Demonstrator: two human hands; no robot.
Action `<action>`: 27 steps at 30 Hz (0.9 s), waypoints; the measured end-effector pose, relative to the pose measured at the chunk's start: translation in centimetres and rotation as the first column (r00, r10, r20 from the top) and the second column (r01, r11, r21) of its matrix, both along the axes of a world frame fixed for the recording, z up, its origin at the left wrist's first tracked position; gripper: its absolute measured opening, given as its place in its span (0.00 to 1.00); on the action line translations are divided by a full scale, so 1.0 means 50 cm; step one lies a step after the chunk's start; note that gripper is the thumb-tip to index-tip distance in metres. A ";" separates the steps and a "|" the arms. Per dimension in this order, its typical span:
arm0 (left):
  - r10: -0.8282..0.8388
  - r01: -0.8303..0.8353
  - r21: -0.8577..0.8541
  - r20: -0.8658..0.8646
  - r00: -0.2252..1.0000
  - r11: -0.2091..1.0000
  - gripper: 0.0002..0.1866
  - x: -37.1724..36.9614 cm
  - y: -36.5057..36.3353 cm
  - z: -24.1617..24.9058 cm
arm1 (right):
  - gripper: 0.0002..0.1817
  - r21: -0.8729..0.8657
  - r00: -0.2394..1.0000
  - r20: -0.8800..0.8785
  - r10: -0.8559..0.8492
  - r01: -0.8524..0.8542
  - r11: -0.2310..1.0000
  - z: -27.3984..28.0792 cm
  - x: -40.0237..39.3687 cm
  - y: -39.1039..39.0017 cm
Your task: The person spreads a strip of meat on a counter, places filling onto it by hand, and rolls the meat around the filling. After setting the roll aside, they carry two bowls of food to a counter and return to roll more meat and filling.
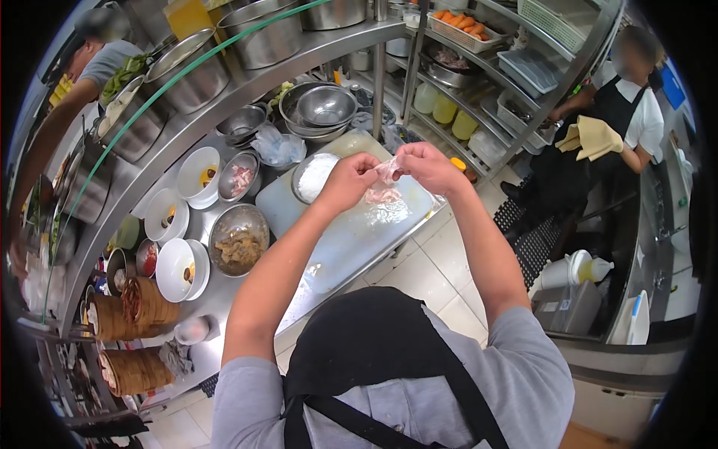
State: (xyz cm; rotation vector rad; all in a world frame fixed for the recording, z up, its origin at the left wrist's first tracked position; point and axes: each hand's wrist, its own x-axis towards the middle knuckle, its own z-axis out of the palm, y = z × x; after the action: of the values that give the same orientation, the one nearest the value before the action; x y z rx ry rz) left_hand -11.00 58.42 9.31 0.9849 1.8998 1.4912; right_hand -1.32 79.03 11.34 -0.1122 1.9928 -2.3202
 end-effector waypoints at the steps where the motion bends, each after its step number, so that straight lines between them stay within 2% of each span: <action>1: 0.092 -0.099 0.111 0.071 0.993 0.989 0.10 0.003 -0.003 -0.008 | 0.07 -0.020 1.000 -0.013 -0.016 0.016 1.000 -0.005 -0.002 -0.002; 2: 0.172 -0.203 0.213 0.151 0.973 0.956 0.11 0.010 -0.007 -0.014 | 0.07 -0.021 1.000 -0.016 -0.012 0.012 1.000 -0.003 -0.004 -0.010; 3: 0.175 -0.204 0.213 0.149 0.973 0.955 0.11 0.027 -0.016 -0.013 | 0.07 -0.066 0.999 -0.030 -0.028 0.026 0.997 0.003 -0.006 -0.019; 4: 0.281 -0.268 0.174 -0.059 0.958 0.948 0.12 0.048 -0.026 -0.012 | 0.07 -0.110 0.998 -0.045 -0.046 0.041 0.993 0.010 -0.010 -0.023; 5: 0.363 -0.334 0.149 -0.267 0.893 0.931 0.14 0.063 -0.030 -0.005 | 0.07 -0.111 0.998 -0.049 -0.048 0.042 0.993 0.015 -0.017 -0.022; 8: 0.367 -0.302 0.223 -0.367 0.855 0.927 0.16 0.112 -0.020 0.023 | 0.07 -0.028 0.999 -0.037 -0.021 0.020 0.999 0.015 -0.019 -0.028; 11: 0.358 -0.303 0.215 -0.302 0.883 0.929 0.14 0.107 -0.007 0.015 | 0.09 0.016 0.999 -0.041 -0.017 0.017 1.000 0.033 -0.017 -0.027; 13: 0.329 -0.277 0.213 -0.269 0.905 0.937 0.13 0.100 -0.004 0.000 | 0.06 0.033 0.999 -0.030 -0.033 0.034 0.999 0.043 -0.011 -0.018; 14: 0.305 -0.261 0.205 -0.224 0.926 0.943 0.12 0.098 -0.006 0.000 | 0.06 0.032 0.999 -0.032 -0.035 0.037 0.999 0.043 -0.010 -0.011; 16: 0.277 -0.241 0.196 -0.182 0.943 0.950 0.11 0.097 -0.007 0.000 | 0.06 -0.110 0.999 -0.039 -0.007 0.002 0.994 0.042 -0.009 0.001; 18: 0.299 -0.250 0.182 -0.339 0.892 0.951 0.08 0.106 -0.008 0.018 | 0.06 -0.178 0.999 -0.038 0.009 -0.015 0.984 0.044 -0.001 0.003; 19: 0.296 -0.247 0.179 -0.339 0.893 0.952 0.08 0.106 -0.007 0.015 | 0.06 -0.244 0.999 -0.034 0.028 -0.036 0.969 0.044 0.003 0.003; 21: 0.265 -0.187 0.202 -0.502 0.823 0.961 0.07 0.098 -0.001 0.011 | 0.06 -0.249 0.997 -0.064 0.039 -0.054 0.967 0.040 0.006 0.007; 23: 0.272 -0.195 0.206 -0.465 0.842 0.959 0.06 0.089 -0.003 0.010 | 0.06 -0.252 0.994 -0.097 0.049 -0.072 0.965 0.042 0.012 0.011; 25: 0.273 -0.201 0.205 -0.431 0.860 0.958 0.05 0.075 -0.016 0.015 | 0.07 -0.247 0.997 -0.074 -0.005 -0.014 0.969 0.048 0.025 0.013; 27: 0.283 -0.244 0.198 -0.197 0.939 0.949 0.04 0.052 -0.040 0.019 | 0.07 -0.223 0.998 -0.058 -0.011 -0.002 0.975 0.013 0.025 0.039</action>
State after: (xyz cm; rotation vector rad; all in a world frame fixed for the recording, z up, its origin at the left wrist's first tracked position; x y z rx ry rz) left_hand -8.38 56.43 10.28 1.0426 2.1625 1.7871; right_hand -0.09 80.95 12.00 -0.1918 1.7505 -2.5643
